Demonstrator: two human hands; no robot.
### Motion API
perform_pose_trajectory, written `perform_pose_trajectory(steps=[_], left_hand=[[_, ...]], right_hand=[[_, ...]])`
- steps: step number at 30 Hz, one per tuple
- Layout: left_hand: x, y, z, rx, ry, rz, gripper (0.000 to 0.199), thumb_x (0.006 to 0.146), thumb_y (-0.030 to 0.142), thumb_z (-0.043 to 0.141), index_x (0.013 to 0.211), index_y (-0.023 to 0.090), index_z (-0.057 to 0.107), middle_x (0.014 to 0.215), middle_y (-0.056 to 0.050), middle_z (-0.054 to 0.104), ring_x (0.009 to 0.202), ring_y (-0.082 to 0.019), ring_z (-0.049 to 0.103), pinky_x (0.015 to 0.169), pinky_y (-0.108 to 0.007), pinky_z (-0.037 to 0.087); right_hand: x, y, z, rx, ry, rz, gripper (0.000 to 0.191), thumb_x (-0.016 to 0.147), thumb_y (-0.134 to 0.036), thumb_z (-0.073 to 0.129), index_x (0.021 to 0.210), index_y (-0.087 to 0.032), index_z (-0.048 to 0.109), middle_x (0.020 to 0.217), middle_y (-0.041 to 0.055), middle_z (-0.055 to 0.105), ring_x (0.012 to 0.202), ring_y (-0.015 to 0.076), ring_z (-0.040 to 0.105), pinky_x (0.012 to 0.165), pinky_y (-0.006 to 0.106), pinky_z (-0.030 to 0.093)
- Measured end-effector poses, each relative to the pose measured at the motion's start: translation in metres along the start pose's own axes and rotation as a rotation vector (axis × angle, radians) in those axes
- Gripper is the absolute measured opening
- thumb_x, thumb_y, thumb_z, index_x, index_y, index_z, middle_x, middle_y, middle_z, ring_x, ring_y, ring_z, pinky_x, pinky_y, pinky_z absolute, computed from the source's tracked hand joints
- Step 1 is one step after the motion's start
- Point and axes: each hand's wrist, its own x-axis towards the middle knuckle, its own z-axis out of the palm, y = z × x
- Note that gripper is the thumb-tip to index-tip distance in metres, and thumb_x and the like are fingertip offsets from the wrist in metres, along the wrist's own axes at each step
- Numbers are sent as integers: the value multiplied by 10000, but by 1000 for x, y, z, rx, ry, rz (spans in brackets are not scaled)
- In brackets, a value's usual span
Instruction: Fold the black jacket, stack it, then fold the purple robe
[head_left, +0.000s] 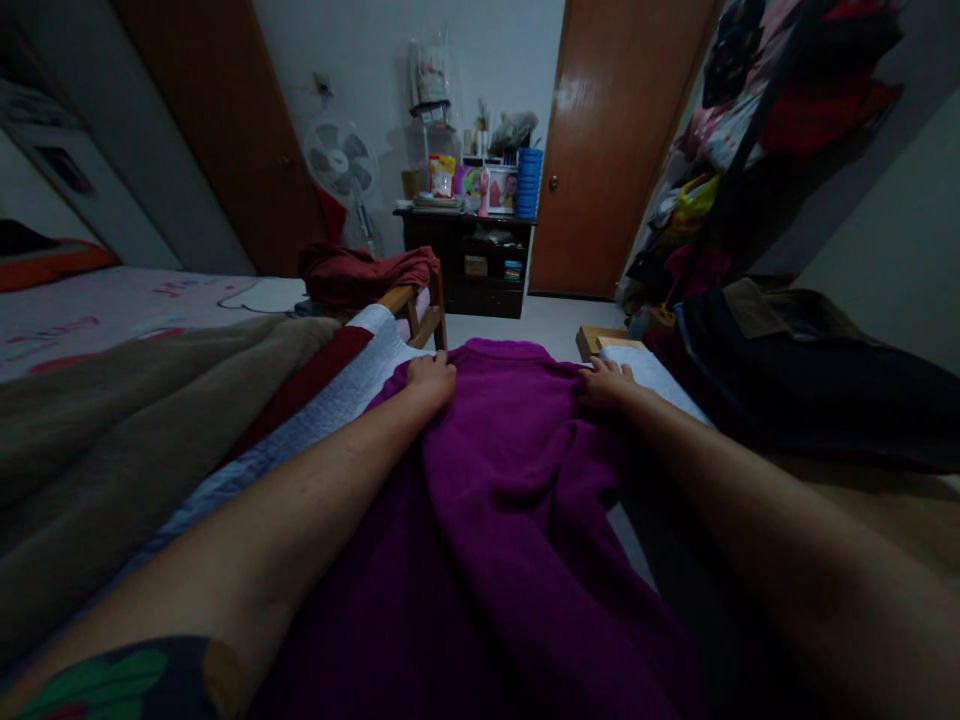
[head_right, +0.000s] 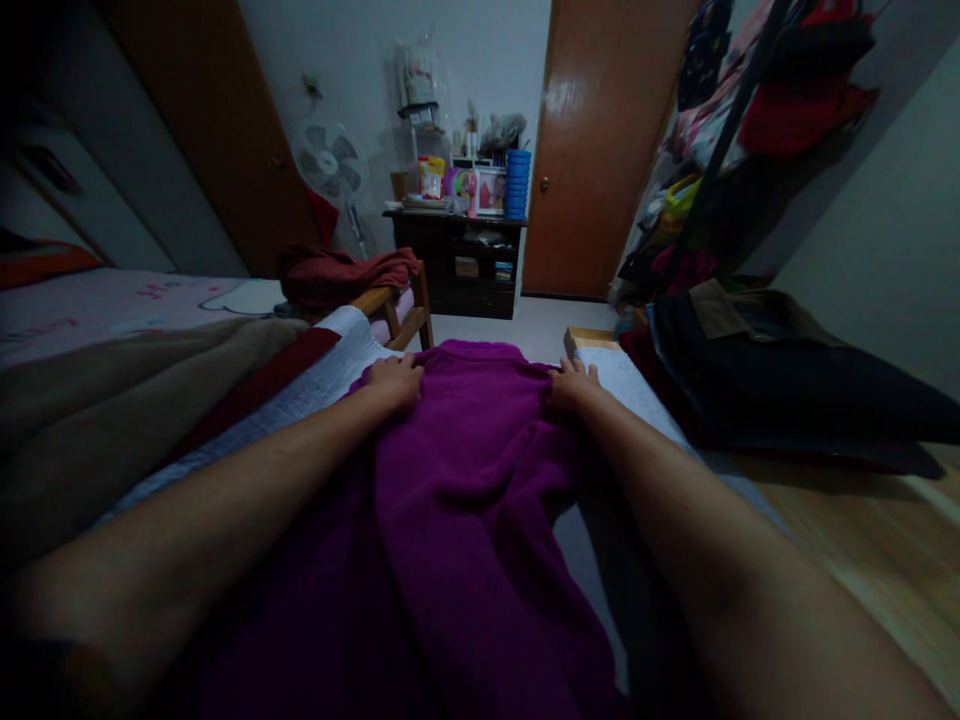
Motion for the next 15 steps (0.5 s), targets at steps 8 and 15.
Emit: perform_pose_trajectory(steps=[8, 15], left_hand=[[-35, -21, -11, -17, -197, 74, 490, 841, 466, 508, 1257, 214, 572, 1338, -154, 558, 1205, -315, 530, 978, -451, 422], [-107, -29, -36, -27, -151, -2, 550, 812, 492, 529, 1313, 267, 522, 1424, -148, 474, 1271, -369, 466, 993, -535, 389]], right_hand=[[-103, 74, -21, 194, -89, -26, 739, 802, -547, 558, 1394, -119, 445, 1340, 205, 539, 1219, 329, 525, 999, 420, 414], [-238, 105, 3, 493, -54, 36, 840, 720, -626, 605, 1450, -273, 387, 1388, 90, 532, 1228, 326, 533, 1004, 406, 453]])
